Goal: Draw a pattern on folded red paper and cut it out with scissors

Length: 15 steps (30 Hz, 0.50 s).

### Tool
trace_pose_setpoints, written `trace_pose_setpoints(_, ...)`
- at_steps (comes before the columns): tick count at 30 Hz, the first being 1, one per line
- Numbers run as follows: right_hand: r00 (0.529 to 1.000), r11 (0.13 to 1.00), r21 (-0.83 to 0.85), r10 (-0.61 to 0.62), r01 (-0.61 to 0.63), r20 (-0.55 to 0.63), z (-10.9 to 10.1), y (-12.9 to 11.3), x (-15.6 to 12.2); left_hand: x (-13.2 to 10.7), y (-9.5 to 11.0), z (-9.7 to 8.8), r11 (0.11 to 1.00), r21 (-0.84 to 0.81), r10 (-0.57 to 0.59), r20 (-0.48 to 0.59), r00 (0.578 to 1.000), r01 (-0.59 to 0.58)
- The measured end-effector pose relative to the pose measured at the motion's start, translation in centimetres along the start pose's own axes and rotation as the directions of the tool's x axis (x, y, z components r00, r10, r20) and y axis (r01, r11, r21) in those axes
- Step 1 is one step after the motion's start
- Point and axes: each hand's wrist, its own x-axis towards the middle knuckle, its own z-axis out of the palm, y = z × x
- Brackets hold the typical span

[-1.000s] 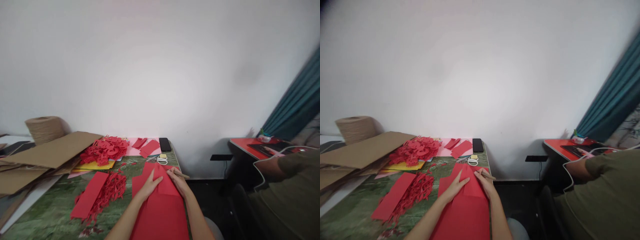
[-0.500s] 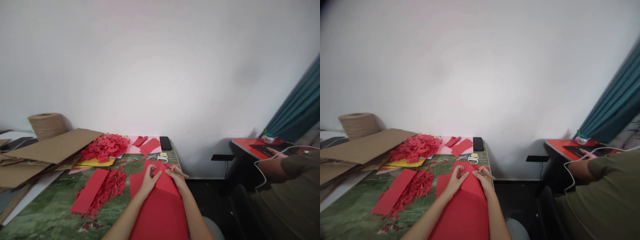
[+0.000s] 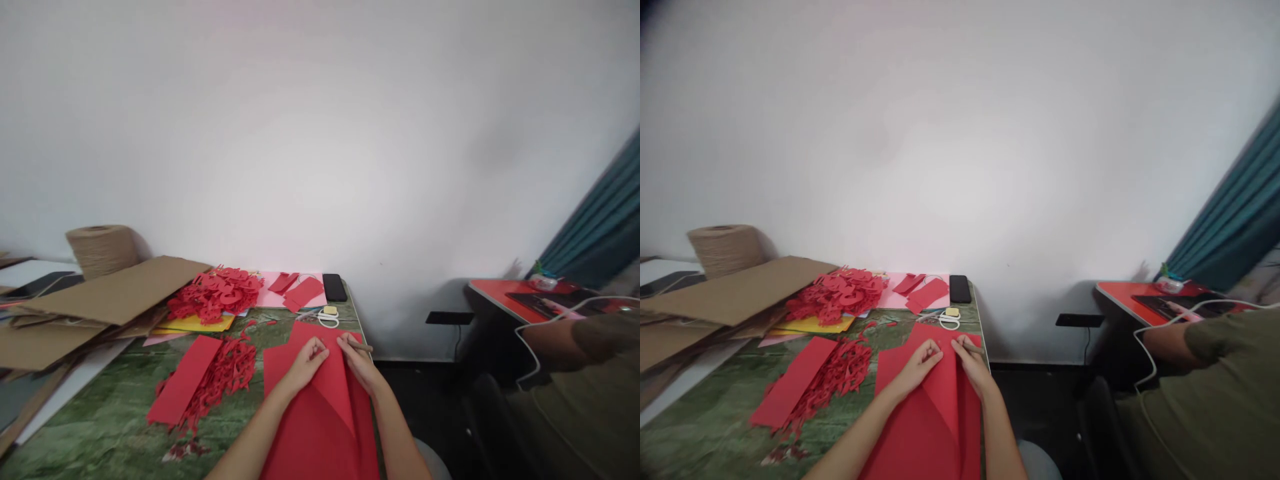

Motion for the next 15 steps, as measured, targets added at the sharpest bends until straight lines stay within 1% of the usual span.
trace_pose_setpoints(2,0.999,1.0,0.018,0.019,-0.02,0.029,-0.1,0.2,0.2,0.0,-0.1,0.0,1.0,0.01,-0.001,0.017,1.0,0.001)
trace_pose_setpoints(6,0.998,0.998,0.047,0.041,-0.043,0.05,-0.2,0.7,0.5,0.0,-0.3,-0.2,1.0,0.027,-0.008,0.04,0.999,0.007)
trace_pose_setpoints(15,0.998,0.993,0.109,0.05,-0.055,0.043,-0.3,1.5,0.7,0.3,-1.0,-0.5,1.0,0.009,-0.023,0.044,0.999,0.023)
